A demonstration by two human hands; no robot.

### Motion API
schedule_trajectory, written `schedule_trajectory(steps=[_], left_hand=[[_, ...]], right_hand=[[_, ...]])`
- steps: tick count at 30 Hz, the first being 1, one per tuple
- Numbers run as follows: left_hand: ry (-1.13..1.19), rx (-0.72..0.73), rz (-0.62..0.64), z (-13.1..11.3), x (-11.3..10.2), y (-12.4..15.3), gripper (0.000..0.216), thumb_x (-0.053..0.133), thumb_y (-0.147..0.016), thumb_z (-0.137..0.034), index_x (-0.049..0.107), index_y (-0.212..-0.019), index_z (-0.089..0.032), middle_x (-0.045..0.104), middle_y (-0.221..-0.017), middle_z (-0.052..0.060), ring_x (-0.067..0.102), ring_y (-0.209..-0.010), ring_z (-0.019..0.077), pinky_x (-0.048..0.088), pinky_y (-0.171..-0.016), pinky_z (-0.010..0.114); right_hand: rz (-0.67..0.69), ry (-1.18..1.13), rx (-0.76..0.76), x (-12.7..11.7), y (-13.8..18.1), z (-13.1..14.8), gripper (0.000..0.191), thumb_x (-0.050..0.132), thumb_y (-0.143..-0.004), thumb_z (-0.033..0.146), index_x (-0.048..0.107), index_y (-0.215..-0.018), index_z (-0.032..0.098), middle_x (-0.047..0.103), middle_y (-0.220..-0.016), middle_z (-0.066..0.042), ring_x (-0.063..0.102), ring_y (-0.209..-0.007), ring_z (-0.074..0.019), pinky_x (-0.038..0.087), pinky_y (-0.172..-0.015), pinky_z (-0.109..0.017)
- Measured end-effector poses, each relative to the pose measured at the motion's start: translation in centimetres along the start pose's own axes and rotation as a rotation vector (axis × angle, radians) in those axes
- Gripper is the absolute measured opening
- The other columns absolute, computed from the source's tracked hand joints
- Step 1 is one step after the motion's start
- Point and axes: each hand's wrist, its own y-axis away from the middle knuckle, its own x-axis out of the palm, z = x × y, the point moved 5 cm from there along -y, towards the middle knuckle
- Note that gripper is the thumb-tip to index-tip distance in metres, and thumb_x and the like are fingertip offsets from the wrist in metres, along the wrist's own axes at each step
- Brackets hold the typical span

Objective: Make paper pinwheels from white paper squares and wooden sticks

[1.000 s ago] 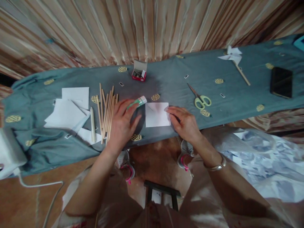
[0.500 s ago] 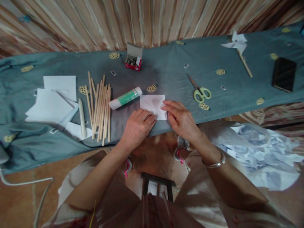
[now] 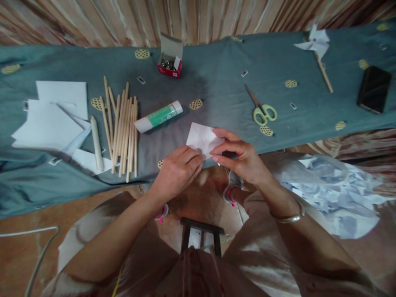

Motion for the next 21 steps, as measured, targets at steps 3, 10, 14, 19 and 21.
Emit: schedule_trajectory(steps=[3,10,14,19,21], left_hand=[[0.006,0.002,0.001,0.1,0.1,0.0,0.013,0.055,-0.096,-0.017,0.066,-0.1,-0.013,0.07,-0.091,0.008,0.063,-0.083,0.0182,0.055,-0.075,0.031],[0.025,-0.028,0.001,-0.1,0.0,-0.2,0.017,0.056,-0.095,-0.016,0.063,-0.11,-0.011,0.069,-0.089,0.008,0.062,-0.083,0.0188,0.055,-0.077,0.032],[0.077,0.007,0.003,-0.2,0.2,0.1,0.024,0.054,-0.095,-0.01,0.062,-0.116,-0.014,0.069,-0.096,0.007,0.062,-0.089,0.0187,0.056,-0.08,0.033],[0.104,-0.004,-0.011,0.1,0.4,0.2,0.016,0.056,-0.095,-0.014,0.065,-0.108,-0.013,0.07,-0.097,0.009,0.063,-0.09,0.0196,0.057,-0.078,0.034],[0.11,-0.001,-0.022,0.1,0.4,0.1,0.014,0.057,-0.095,-0.014,0.066,-0.106,-0.012,0.07,-0.094,0.009,0.063,-0.088,0.0195,0.057,-0.076,0.034]], right_hand=[[-0.022,0.014,-0.009,0.2,-0.2,-0.1,0.006,0.071,-0.082,0.024,0.076,-0.085,0.026,0.061,-0.139,-0.004,0.058,-0.128,-0.0257,0.043,-0.111,-0.048],[-0.082,0.149,-0.034,0.7,-0.5,0.2,0.007,0.069,-0.083,0.021,0.075,-0.083,0.025,0.063,-0.136,-0.005,0.057,-0.126,-0.0268,0.044,-0.108,-0.05],[-0.098,0.18,-0.028,0.9,-0.6,0.3,0.006,0.07,-0.082,0.021,0.073,-0.082,0.025,0.063,-0.134,-0.004,0.057,-0.125,-0.0269,0.044,-0.107,-0.05],[-0.136,0.182,-0.016,1.0,-0.6,0.5,0.005,0.069,-0.082,0.02,0.071,-0.079,0.025,0.063,-0.132,-0.004,0.057,-0.123,-0.0262,0.044,-0.107,-0.049],[-0.149,0.181,-0.012,1.1,-0.7,0.5,0.005,0.069,-0.082,0.021,0.07,-0.079,0.024,0.064,-0.132,-0.004,0.057,-0.123,-0.0264,0.044,-0.106,-0.049]])
